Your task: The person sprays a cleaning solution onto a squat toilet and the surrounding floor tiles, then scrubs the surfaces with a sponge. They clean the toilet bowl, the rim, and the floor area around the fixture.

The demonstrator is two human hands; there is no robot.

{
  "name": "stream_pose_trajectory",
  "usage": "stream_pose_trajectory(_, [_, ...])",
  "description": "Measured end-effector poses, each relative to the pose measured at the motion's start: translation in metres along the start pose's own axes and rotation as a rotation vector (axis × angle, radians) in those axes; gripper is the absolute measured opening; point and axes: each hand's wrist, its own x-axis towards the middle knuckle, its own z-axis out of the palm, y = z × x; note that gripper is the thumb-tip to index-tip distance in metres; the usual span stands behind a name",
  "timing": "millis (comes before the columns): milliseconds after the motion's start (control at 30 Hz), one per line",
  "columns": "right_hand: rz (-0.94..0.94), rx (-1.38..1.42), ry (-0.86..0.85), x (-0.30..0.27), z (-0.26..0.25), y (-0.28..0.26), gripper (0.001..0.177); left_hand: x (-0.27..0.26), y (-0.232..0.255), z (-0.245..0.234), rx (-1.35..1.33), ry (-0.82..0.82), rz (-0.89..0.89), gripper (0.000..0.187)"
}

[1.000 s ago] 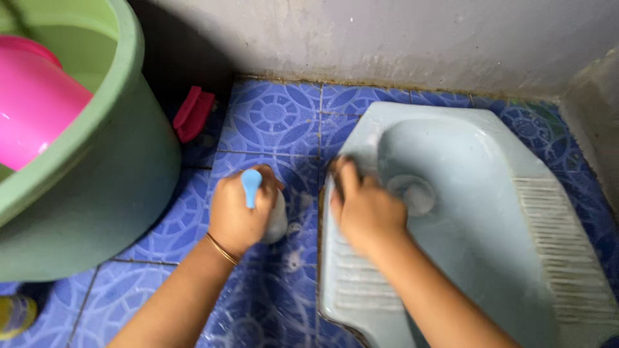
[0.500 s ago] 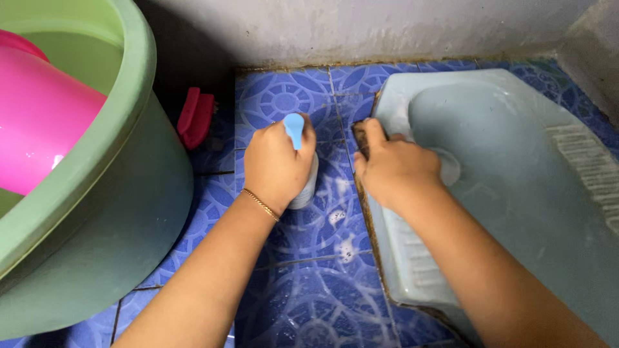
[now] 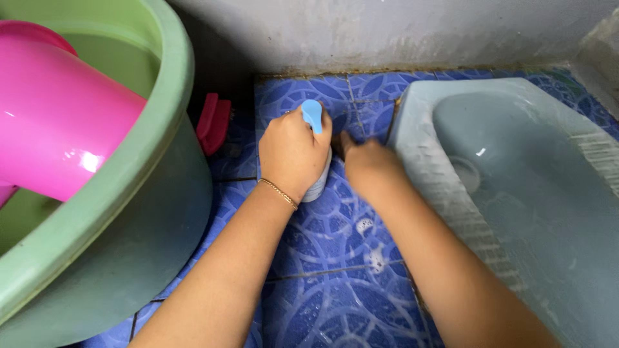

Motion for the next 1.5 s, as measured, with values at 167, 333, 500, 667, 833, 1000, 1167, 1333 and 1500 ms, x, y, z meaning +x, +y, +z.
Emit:
stream_pose_trajectory(167, [-0.172,0.119,0.158,0.03,-0.013,-0.003,0.043,0.006,-0.006,0.002,-0.031,0.068,0.062,0.033])
stream_pose_trajectory(333, [-0.277,-0.002,0.051,0.024,-0.014,0.003,0.052,0.005,-0.007,0.004,-0.028,0.044,0.024,0.033])
stream_pose_trajectory(500, [-0.041,-0.085,0.081,0.062,-0.032,0.004,0.047,0.005,-0.007,0.002,-0.04,0.056,0.044,0.03])
stream_pose_trajectory(667, [-0.212,-0.036,0.031,0.094,0.009,-0.003,0.028,0.002,-0.009,0.002,-0.021,0.021,0.011,0.033])
stream_pose_trajectory(833, [-0.031,-0.04,0.159,0.115,-0.014,0.026,0.049,0.003,-0.005,0.0,-0.006,0.036,0.023,0.034])
stream_pose_trajectory(1000, [-0.344,-0.078,0.079,0.125,0.005,-0.01,0.026,0.002,-0.006,-0.001,-0.079,0.031,0.046,0.031])
stream_pose_trajectory(1167, [-0.099,-0.149,0.084,0.086,-0.041,0.009,0.044,0.004,-0.006,0.0,-0.01,0.026,0.011,0.037])
stream_pose_trajectory(1333, [-0.001,-0.265,-0.04,0.038,-0.042,-0.003,0.073,0.004,-0.004,0.0,-0.015,-0.011,-0.058,0.037])
stream_pose_trajectory(1500, [0.132,-0.154,-0.072,0.036,-0.048,0.002,0.079,0.006,-0.004,-0.003,0.003,-0.032,-0.059,0.037])
